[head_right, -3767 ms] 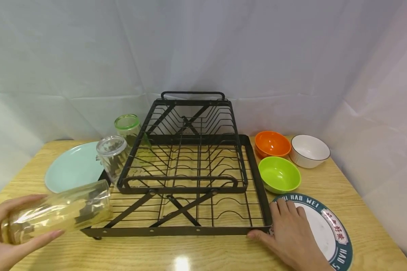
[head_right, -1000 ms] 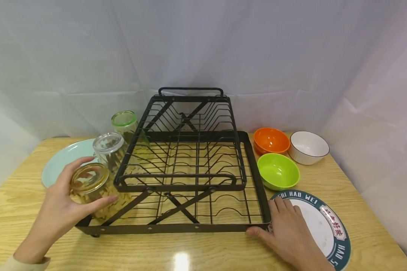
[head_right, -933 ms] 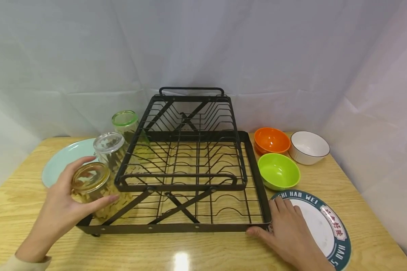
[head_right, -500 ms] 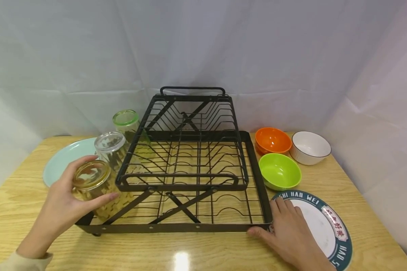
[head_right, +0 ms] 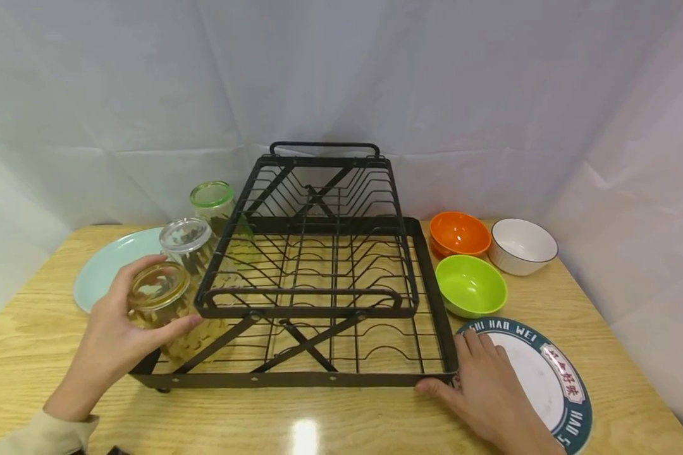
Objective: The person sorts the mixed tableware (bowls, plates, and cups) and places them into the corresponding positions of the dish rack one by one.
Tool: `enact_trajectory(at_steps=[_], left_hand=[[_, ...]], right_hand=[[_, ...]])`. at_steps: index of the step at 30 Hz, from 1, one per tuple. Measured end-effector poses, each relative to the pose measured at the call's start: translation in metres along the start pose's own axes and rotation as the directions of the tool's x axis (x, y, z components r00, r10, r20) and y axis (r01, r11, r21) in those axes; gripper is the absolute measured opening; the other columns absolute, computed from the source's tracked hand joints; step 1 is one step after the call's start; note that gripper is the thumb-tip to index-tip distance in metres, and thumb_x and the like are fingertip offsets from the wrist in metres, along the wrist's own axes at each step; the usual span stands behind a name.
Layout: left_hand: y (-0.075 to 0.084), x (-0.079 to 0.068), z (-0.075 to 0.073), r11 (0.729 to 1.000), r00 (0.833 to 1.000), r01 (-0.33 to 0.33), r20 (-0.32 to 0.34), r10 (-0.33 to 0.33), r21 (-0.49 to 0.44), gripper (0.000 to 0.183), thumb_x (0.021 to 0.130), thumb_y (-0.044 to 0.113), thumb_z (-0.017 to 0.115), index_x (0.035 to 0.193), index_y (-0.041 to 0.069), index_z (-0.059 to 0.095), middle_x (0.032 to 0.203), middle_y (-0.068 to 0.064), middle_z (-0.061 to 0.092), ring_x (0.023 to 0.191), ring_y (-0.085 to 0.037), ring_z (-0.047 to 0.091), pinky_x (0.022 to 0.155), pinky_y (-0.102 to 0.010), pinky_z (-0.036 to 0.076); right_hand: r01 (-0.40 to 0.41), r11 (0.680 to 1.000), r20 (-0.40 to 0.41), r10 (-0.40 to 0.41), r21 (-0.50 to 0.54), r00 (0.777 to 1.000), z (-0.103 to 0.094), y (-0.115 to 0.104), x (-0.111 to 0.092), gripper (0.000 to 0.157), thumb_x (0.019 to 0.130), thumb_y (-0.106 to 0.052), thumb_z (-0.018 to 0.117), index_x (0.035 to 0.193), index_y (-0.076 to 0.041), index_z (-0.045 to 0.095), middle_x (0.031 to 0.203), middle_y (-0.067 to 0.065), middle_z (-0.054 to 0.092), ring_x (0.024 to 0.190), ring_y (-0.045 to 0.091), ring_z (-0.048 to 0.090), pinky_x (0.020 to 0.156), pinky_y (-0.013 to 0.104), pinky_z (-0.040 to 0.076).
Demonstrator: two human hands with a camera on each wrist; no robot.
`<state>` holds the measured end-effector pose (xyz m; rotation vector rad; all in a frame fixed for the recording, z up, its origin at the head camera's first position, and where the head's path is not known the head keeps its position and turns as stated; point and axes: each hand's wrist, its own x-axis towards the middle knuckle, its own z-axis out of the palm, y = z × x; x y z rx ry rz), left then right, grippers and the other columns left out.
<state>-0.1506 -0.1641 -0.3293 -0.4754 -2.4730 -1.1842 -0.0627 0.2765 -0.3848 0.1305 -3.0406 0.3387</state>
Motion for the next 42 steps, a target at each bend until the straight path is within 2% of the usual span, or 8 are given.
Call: enact_trajectory(at_steps=[18, 24, 26, 29, 32, 34, 37, 42], left_hand=[[-0.001, -0.006, -0.002, 0.999, 0.999, 0.035, 0.042, -0.033, -0.041, 0.092, 0.070, 0.021, 0.088, 0.146, 0.016, 0.037, 0.127, -0.013, 0.054, 0.111, -0.033, 0.053, 0.086, -0.059, 0.047], [-0.006, -0.007, -0.007, 0.978, 1.000, -0.012, 0.024, 0.017, -0.208, 0.081, 0.078, 0.003, 0.078, 0.147, 0.014, 0.037, 0.136, -0.010, 0.048, 0.112, -0.018, 0.050, 0.085, -0.023, 0.047], [-0.010, -0.006, -0.008, 0.923, 0.997, -0.072, -0.047, 0.059, -0.378, 0.065, 0.084, -0.006, 0.066, 0.143, 0.005, 0.041, 0.134, -0.010, 0.050, 0.112, -0.016, 0.049, 0.083, -0.015, 0.044], [-0.018, -0.002, -0.011, 0.765, 0.978, -0.167, -0.203, 0.048, -0.622, 0.036, 0.093, -0.010, 0.050, 0.128, -0.008, 0.050, 0.120, -0.014, 0.058, 0.106, -0.021, 0.053, 0.078, -0.018, 0.048], [-0.028, 0.002, -0.016, 0.658, 0.927, -0.144, -0.334, -0.171, -0.739, 0.013, 0.098, -0.002, 0.049, 0.104, -0.010, 0.057, 0.094, -0.015, 0.064, 0.085, -0.021, 0.060, 0.064, -0.020, 0.051], [-0.036, 0.003, -0.020, 0.607, 0.857, -0.074, -0.362, -0.367, -0.791, 0.013, 0.097, 0.002, 0.054, 0.089, -0.009, 0.056, 0.078, -0.014, 0.062, 0.070, -0.021, 0.060, 0.051, -0.022, 0.049], [-0.054, 0.001, -0.029, 0.505, 0.750, 0.066, -0.291, -0.594, -0.860, 0.023, 0.095, 0.008, 0.059, 0.078, -0.005, 0.052, 0.065, -0.012, 0.055, 0.055, -0.020, 0.054, 0.041, -0.025, 0.043], [-0.088, -0.007, -0.045, 0.257, 0.689, 0.293, 0.017, -0.724, -0.921, 0.029, 0.098, 0.017, 0.055, 0.074, 0.002, 0.052, 0.061, -0.007, 0.054, 0.052, -0.019, 0.053, 0.042, -0.030, 0.046]], right_hand=[[0.002, 1.000, 0.010, -0.002, 0.017, 1.000, -0.001, 0.000, -0.001, 0.085, 0.082, -0.062, 0.064, 0.133, 0.005, 0.048, 0.119, 0.018, 0.056, 0.107, 0.036, 0.051, 0.094, 0.059, 0.040], [0.005, 0.999, 0.010, -0.005, 0.032, 1.000, -0.001, -0.001, 0.000, 0.084, 0.083, -0.061, 0.064, 0.134, 0.004, 0.048, 0.118, 0.016, 0.056, 0.105, 0.035, 0.051, 0.095, 0.059, 0.040], [0.007, 0.999, 0.007, -0.007, 0.041, 1.000, -0.001, -0.001, 0.000, 0.082, 0.083, -0.060, 0.064, 0.133, 0.003, 0.048, 0.117, 0.016, 0.056, 0.105, 0.034, 0.052, 0.095, 0.058, 0.040], [0.009, 0.999, 0.000, -0.009, 0.049, 1.000, -0.002, 0.000, 0.000, 0.080, 0.084, -0.060, 0.064, 0.132, 0.002, 0.049, 0.114, 0.014, 0.057, 0.103, 0.033, 0.052, 0.094, 0.058, 0.040], [0.012, 0.998, -0.005, -0.012, 0.059, 1.000, -0.003, 0.000, -0.001, 0.078, 0.085, -0.058, 0.064, 0.132, 0.002, 0.050, 0.113, 0.014, 0.057, 0.103, 0.033, 0.052, 0.094, 0.057, 0.040], [0.018, 0.998, -0.006, -0.017, 0.066, 1.000, -0.003, 0.000, -0.001, 0.077, 0.085, -0.057, 0.064, 0.131, 0.003, 0.050, 0.113, 0.014, 0.057, 0.104, 0.033, 0.052, 0.094, 0.058, 0.040], [0.022, 0.997, -0.003, -0.021, 0.077, 1.000, -0.003, -0.001, -0.001, 0.075, 0.086, -0.057, 0.063, 0.131, 0.003, 0.050, 0.114, 0.013, 0.057, 0.104, 0.033, 0.053, 0.095, 0.058, 0.040], [0.014, 0.996, 0.007, -0.015, 0.086, 1.000, -0.003, -0.001, -0.002, 0.075, 0.086, -0.056, 0.063, 0.130, 0.003, 0.050, 0.113, 0.014, 0.057, 0.103, 0.033, 0.053, 0.095, 0.058, 0.040]])
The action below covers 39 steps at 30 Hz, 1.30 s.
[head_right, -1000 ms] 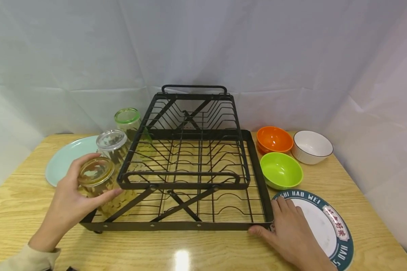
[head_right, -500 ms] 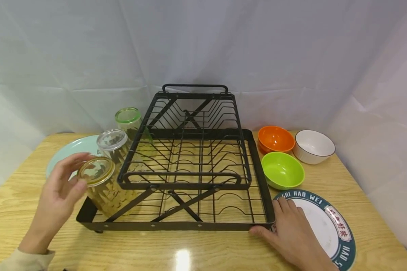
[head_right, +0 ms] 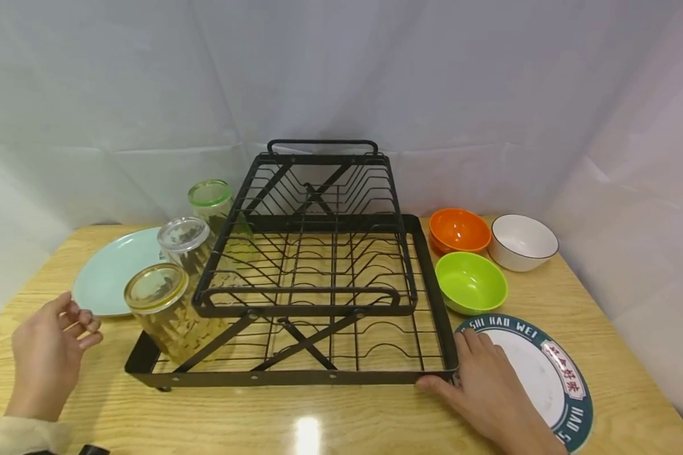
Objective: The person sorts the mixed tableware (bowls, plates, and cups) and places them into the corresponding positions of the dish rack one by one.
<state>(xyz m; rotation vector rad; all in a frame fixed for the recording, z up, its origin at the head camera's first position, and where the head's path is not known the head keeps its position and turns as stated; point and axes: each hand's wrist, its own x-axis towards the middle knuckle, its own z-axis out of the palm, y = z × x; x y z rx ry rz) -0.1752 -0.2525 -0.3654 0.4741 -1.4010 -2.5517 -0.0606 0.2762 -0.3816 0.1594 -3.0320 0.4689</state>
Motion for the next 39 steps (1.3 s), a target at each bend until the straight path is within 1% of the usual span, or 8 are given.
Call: enact_trajectory(at_steps=[5, 9, 15, 18, 21, 23, 31, 39], left_hand=[[-0.005, 0.011, -0.023, 0.956, 0.959, 0.280, 0.081, -0.273, -0.083, 0.015, 0.102, 0.020, 0.045, 0.106, 0.006, 0.043, 0.076, -0.009, 0.051, 0.067, -0.020, 0.057, 0.064, -0.031, 0.055], [-0.011, 0.020, -0.031, 0.894, 0.882, 0.431, 0.153, -0.446, 0.121, 0.035, 0.104, 0.031, 0.035, 0.119, 0.001, 0.024, 0.090, -0.008, 0.054, 0.080, -0.019, 0.063, 0.078, -0.030, 0.056], [-0.019, 0.032, -0.034, 0.799, 0.804, 0.321, 0.300, -0.514, 0.508, 0.076, 0.104, 0.042, 0.022, 0.140, -0.021, 0.000, 0.094, -0.005, 0.067, 0.088, -0.014, 0.068, 0.084, -0.034, 0.055], [-0.018, 0.040, -0.033, 0.840, 0.760, 0.430, 0.370, -0.535, 0.330, 0.064, 0.105, 0.038, 0.027, 0.128, -0.021, 0.032, 0.098, -0.015, 0.067, 0.092, -0.022, 0.068, 0.089, -0.037, 0.054], [-0.018, 0.046, -0.030, 0.810, 0.729, 0.578, 0.386, -0.565, 0.094, 0.040, 0.105, 0.032, 0.032, 0.111, -0.006, 0.044, 0.097, -0.025, 0.064, 0.092, -0.032, 0.067, 0.091, -0.041, 0.052], [-0.020, 0.048, -0.026, 0.795, 0.737, 0.606, 0.362, -0.571, 0.022, 0.031, 0.105, 0.028, 0.033, 0.111, -0.001, 0.041, 0.094, -0.028, 0.063, 0.089, -0.034, 0.067, 0.090, -0.042, 0.052], [-0.028, 0.043, -0.008, 0.884, 0.869, 0.444, 0.170, -0.465, 0.146, 0.017, 0.104, 0.014, 0.033, 0.105, 0.000, 0.042, 0.078, -0.014, 0.067, 0.075, -0.020, 0.070, 0.074, -0.033, 0.058], [-0.025, 0.046, -0.003, 0.872, 0.862, 0.485, 0.133, -0.490, 0.070, 0.027, 0.101, 0.003, 0.036, 0.084, 0.000, 0.056, 0.076, -0.018, 0.067, 0.072, -0.024, 0.070, 0.074, -0.034, 0.058]], right_hand=[[-0.008, 1.000, 0.000, 0.008, -0.005, 1.000, -0.002, 0.000, 0.001, 0.075, 0.086, -0.058, 0.062, 0.131, 0.002, 0.051, 0.113, 0.014, 0.057, 0.104, 0.033, 0.053, 0.095, 0.058, 0.040], [-0.011, 1.000, 0.001, 0.011, -0.003, 1.000, -0.002, 0.000, 0.001, 0.077, 0.086, -0.059, 0.062, 0.131, 0.003, 0.050, 0.115, 0.015, 0.057, 0.105, 0.034, 0.053, 0.096, 0.059, 0.039], [-0.012, 0.999, 0.005, 0.012, -0.041, 1.000, -0.002, 0.000, 0.001, 0.081, 0.085, -0.061, 0.061, 0.129, 0.005, 0.050, 0.116, 0.018, 0.056, 0.106, 0.036, 0.052, 0.097, 0.058, 0.039], [-0.009, 0.997, 0.000, 0.009, -0.080, 1.000, -0.002, 0.000, 0.000, 0.084, 0.083, -0.064, 0.061, 0.127, 0.007, 0.051, 0.117, 0.020, 0.056, 0.107, 0.038, 0.051, 0.097, 0.058, 0.039], [-0.012, 0.993, 0.000, 0.012, -0.120, 1.000, 0.000, 0.001, 0.000, 0.088, 0.082, -0.066, 0.061, 0.127, 0.009, 0.051, 0.120, 0.025, 0.055, 0.110, 0.041, 0.051, 0.096, 0.059, 0.039], [-0.015, 0.990, 0.001, 0.015, -0.144, 1.000, 0.001, 0.000, 0.000, 0.091, 0.081, -0.068, 0.060, 0.126, 0.011, 0.051, 0.121, 0.027, 0.054, 0.111, 0.043, 0.050, 0.095, 0.059, 0.040], [-0.013, 0.986, -0.002, 0.013, -0.167, 1.000, 0.001, 0.000, 0.002, 0.091, 0.079, -0.070, 0.060, 0.126, 0.008, 0.053, 0.116, 0.022, 0.056, 0.107, 0.039, 0.051, 0.093, 0.057, 0.042], [-0.009, 0.986, -0.005, 0.008, -0.164, 1.000, 0.000, 0.000, 0.002, 0.089, 0.079, -0.069, 0.061, 0.126, 0.006, 0.054, 0.113, 0.019, 0.056, 0.105, 0.037, 0.051, 0.093, 0.057, 0.042]])
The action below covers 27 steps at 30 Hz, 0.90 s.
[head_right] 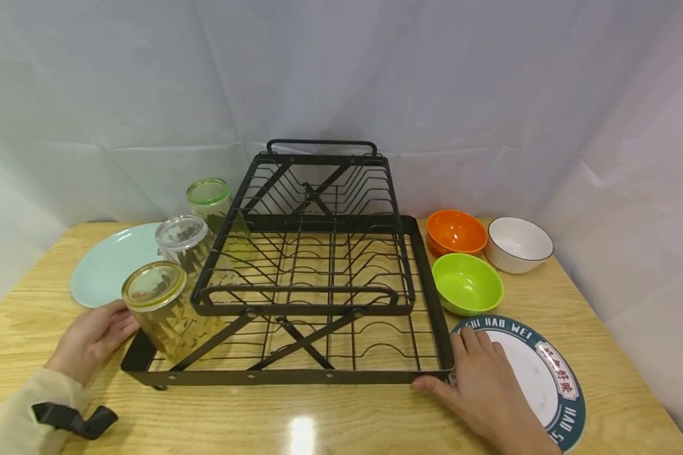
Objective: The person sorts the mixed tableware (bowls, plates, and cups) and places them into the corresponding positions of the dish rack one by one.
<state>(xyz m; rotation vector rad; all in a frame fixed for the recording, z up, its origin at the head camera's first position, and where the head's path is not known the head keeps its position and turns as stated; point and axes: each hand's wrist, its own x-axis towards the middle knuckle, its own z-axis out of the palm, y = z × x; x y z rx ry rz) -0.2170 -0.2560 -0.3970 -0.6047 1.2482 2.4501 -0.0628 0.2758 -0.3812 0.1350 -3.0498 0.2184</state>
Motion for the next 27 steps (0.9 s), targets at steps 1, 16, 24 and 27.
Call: enact_trajectory(at_steps=[1, 16, 24, 27], left_hand=[[0.000, 0.001, -0.001, 1.000, 1.000, 0.007, 0.009, -0.007, -0.022, 0.027, 0.101, 0.003, 0.034, 0.086, -0.001, 0.055, 0.076, -0.019, 0.067, 0.072, -0.026, 0.070, 0.075, -0.035, 0.058], [-0.008, 0.000, -0.013, 0.964, 0.996, -0.074, 0.037, 0.086, -0.255, 0.069, 0.103, 0.003, 0.030, 0.151, 0.017, -0.017, 0.082, -0.024, 0.064, 0.081, -0.030, 0.069, 0.092, -0.038, 0.051], [-0.015, -0.002, -0.012, 0.935, 0.989, -0.142, -0.002, 0.150, -0.325, 0.058, 0.104, 0.005, 0.032, 0.150, 0.017, 0.000, 0.082, -0.027, 0.065, 0.081, -0.035, 0.069, 0.084, -0.041, 0.055], [-0.017, -0.002, -0.011, 0.921, 0.986, -0.162, -0.027, 0.163, -0.354, 0.058, 0.103, 0.005, 0.033, 0.150, 0.018, 0.001, 0.080, -0.027, 0.065, 0.080, -0.036, 0.069, 0.084, -0.042, 0.055]], right_hand=[[0.001, 1.000, -0.003, -0.001, -0.003, 1.000, 0.000, 0.000, 0.000, 0.089, 0.079, -0.069, 0.061, 0.125, 0.007, 0.054, 0.113, 0.020, 0.056, 0.105, 0.038, 0.051, 0.093, 0.056, 0.042], [-0.024, 0.999, 0.030, 0.023, 0.029, 0.999, 0.003, 0.000, 0.000, 0.094, 0.081, -0.068, 0.059, 0.132, 0.010, 0.048, 0.128, 0.030, 0.051, 0.116, 0.045, 0.047, 0.099, 0.061, 0.037], [-0.027, 0.997, 0.037, 0.024, 0.075, 0.999, 0.002, 0.000, 0.000, 0.089, 0.082, -0.065, 0.061, 0.134, 0.006, 0.048, 0.125, 0.023, 0.054, 0.111, 0.039, 0.050, 0.098, 0.060, 0.038], [-0.023, 0.995, 0.030, 0.021, 0.095, 0.999, 0.002, 0.000, 0.000, 0.087, 0.083, -0.064, 0.062, 0.134, 0.005, 0.049, 0.123, 0.021, 0.055, 0.110, 0.038, 0.051, 0.098, 0.060, 0.038]])
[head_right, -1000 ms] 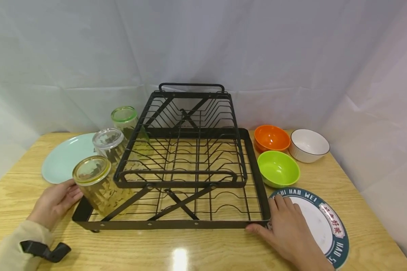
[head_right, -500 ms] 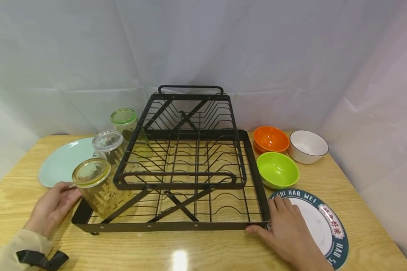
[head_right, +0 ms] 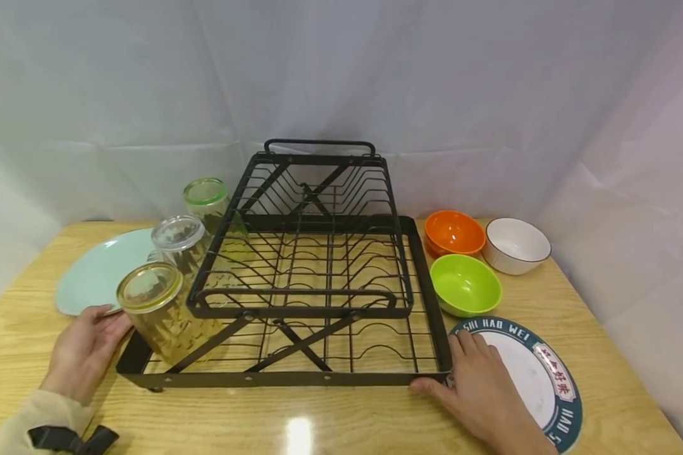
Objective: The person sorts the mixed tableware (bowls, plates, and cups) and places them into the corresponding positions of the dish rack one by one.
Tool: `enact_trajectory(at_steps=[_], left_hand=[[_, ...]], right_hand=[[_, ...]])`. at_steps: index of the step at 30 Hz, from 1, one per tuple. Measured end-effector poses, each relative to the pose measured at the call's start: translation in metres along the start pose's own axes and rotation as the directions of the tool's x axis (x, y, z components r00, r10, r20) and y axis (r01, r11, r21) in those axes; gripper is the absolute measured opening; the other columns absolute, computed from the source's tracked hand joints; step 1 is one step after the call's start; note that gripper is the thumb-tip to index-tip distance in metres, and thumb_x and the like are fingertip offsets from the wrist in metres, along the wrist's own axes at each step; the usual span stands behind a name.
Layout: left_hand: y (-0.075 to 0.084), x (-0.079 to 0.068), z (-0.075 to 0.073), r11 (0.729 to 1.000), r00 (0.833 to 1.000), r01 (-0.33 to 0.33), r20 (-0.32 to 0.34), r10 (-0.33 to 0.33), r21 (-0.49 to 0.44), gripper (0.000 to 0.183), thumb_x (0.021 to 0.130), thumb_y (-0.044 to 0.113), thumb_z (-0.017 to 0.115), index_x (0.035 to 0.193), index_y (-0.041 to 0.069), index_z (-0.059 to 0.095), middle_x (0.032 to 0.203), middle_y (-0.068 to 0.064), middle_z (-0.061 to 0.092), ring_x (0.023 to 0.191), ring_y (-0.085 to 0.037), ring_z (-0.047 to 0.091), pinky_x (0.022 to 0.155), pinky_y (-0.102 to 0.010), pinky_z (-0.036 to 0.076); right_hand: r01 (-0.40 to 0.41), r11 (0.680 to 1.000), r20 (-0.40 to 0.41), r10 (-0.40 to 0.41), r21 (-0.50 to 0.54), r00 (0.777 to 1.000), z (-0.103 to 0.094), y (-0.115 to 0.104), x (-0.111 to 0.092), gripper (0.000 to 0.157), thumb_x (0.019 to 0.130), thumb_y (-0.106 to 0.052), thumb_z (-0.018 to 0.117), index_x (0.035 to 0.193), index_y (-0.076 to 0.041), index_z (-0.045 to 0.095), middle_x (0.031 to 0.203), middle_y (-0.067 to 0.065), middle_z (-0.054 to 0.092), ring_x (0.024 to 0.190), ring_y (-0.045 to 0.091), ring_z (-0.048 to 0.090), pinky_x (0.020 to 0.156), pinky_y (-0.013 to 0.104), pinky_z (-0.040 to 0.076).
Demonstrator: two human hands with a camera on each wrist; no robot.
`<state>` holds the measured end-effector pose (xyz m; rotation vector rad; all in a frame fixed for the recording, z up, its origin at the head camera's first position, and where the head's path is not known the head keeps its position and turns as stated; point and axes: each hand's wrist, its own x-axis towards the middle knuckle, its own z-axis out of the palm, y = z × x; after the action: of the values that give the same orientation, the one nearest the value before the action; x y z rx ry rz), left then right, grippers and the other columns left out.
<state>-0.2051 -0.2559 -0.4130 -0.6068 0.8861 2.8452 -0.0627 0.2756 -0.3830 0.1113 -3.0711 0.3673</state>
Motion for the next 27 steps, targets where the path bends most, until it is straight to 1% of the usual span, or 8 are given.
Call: enact_trajectory(at_steps=[5, 9, 15, 17, 19, 22, 24, 27], left_hand=[[0.002, -0.001, -0.006, 0.999, 1.000, -0.013, 0.021, 0.014, -0.047, 0.071, 0.103, 0.002, 0.031, 0.151, 0.026, -0.015, 0.080, -0.029, 0.063, 0.080, -0.037, 0.069, 0.093, -0.044, 0.050], [0.004, -0.001, -0.007, 0.997, 0.999, -0.017, 0.030, 0.019, -0.075, 0.073, 0.102, 0.001, 0.033, 0.150, 0.029, -0.015, 0.082, -0.029, 0.062, 0.082, -0.038, 0.068, 0.096, -0.044, 0.048], [0.006, -0.002, 0.001, 0.998, 0.999, -0.033, 0.012, 0.034, -0.060, 0.075, 0.103, 0.005, 0.034, 0.148, 0.037, -0.018, 0.082, -0.026, 0.062, 0.083, -0.035, 0.069, 0.095, -0.041, 0.050], [0.006, -0.003, 0.001, 0.996, 0.999, -0.041, 0.012, 0.042, -0.083, 0.072, 0.103, 0.004, 0.035, 0.149, 0.035, -0.011, 0.082, -0.027, 0.062, 0.083, -0.036, 0.068, 0.093, -0.041, 0.051], [0.006, -0.005, 0.001, 0.992, 0.998, -0.057, 0.021, 0.060, -0.115, 0.061, 0.103, 0.002, 0.036, 0.148, 0.028, 0.002, 0.083, -0.030, 0.062, 0.084, -0.038, 0.068, 0.092, -0.042, 0.051], [0.007, -0.008, -0.001, 0.983, 0.994, -0.086, 0.048, 0.094, -0.160, 0.044, 0.101, -0.001, 0.037, 0.137, 0.017, 0.019, 0.084, -0.033, 0.062, 0.085, -0.042, 0.068, 0.090, -0.043, 0.052], [0.008, -0.010, -0.002, 0.980, 0.992, -0.095, 0.065, 0.108, -0.177, 0.042, 0.101, -0.002, 0.039, 0.135, 0.015, 0.022, 0.085, -0.033, 0.062, 0.086, -0.042, 0.068, 0.090, -0.043, 0.052], [0.009, -0.012, 0.000, 0.975, 0.990, -0.085, 0.090, 0.106, -0.207, 0.061, 0.100, -0.003, 0.040, 0.145, 0.025, 0.010, 0.087, -0.034, 0.061, 0.088, -0.043, 0.067, 0.095, -0.042, 0.049]], right_hand=[[0.003, 1.000, -0.001, -0.003, 0.004, 1.000, 0.001, -0.001, 0.001, 0.085, 0.083, -0.064, 0.062, 0.133, 0.004, 0.050, 0.118, 0.017, 0.057, 0.105, 0.034, 0.052, 0.096, 0.058, 0.041], [-0.005, 1.000, 0.004, 0.005, -0.004, 1.000, 0.000, 0.000, 0.001, 0.085, 0.083, -0.064, 0.062, 0.132, 0.004, 0.050, 0.118, 0.016, 0.057, 0.105, 0.034, 0.052, 0.096, 0.058, 0.040], [-0.003, 1.000, 0.002, 0.003, 0.003, 1.000, 0.001, 0.000, 0.000, 0.085, 0.083, -0.063, 0.062, 0.134, 0.004, 0.049, 0.120, 0.017, 0.056, 0.107, 0.035, 0.052, 0.097, 0.059, 0.039], [-0.001, 1.000, 0.003, 0.001, 0.006, 1.000, 0.002, 0.000, 0.000, 0.085, 0.084, -0.062, 0.062, 0.135, 0.003, 0.048, 0.121, 0.017, 0.056, 0.109, 0.036, 0.052, 0.098, 0.059, 0.039], [0.004, 1.000, 0.003, -0.004, 0.011, 1.000, 0.002, -0.001, 0.000, 0.085, 0.084, -0.062, 0.062, 0.136, 0.003, 0.047, 0.123, 0.017, 0.056, 0.109, 0.036, 0.052, 0.098, 0.059, 0.038], [0.008, 1.000, 0.002, -0.008, 0.016, 1.000, 0.001, -0.001, 0.000, 0.085, 0.084, -0.061, 0.062, 0.137, 0.003, 0.046, 0.125, 0.018, 0.055, 0.111, 0.038, 0.052, 0.098, 0.060, 0.038], [0.008, 1.000, 0.004, -0.008, 0.018, 1.000, 0.001, -0.001, 0.000, 0.084, 0.084, -0.061, 0.062, 0.137, 0.003, 0.046, 0.125, 0.019, 0.055, 0.111, 0.038, 0.052, 0.098, 0.060, 0.038], [0.006, 1.000, 0.006, -0.006, 0.023, 1.000, 0.001, 0.000, 0.000, 0.084, 0.084, -0.061, 0.062, 0.137, 0.003, 0.046, 0.125, 0.019, 0.055, 0.111, 0.038, 0.052, 0.098, 0.060, 0.039]])
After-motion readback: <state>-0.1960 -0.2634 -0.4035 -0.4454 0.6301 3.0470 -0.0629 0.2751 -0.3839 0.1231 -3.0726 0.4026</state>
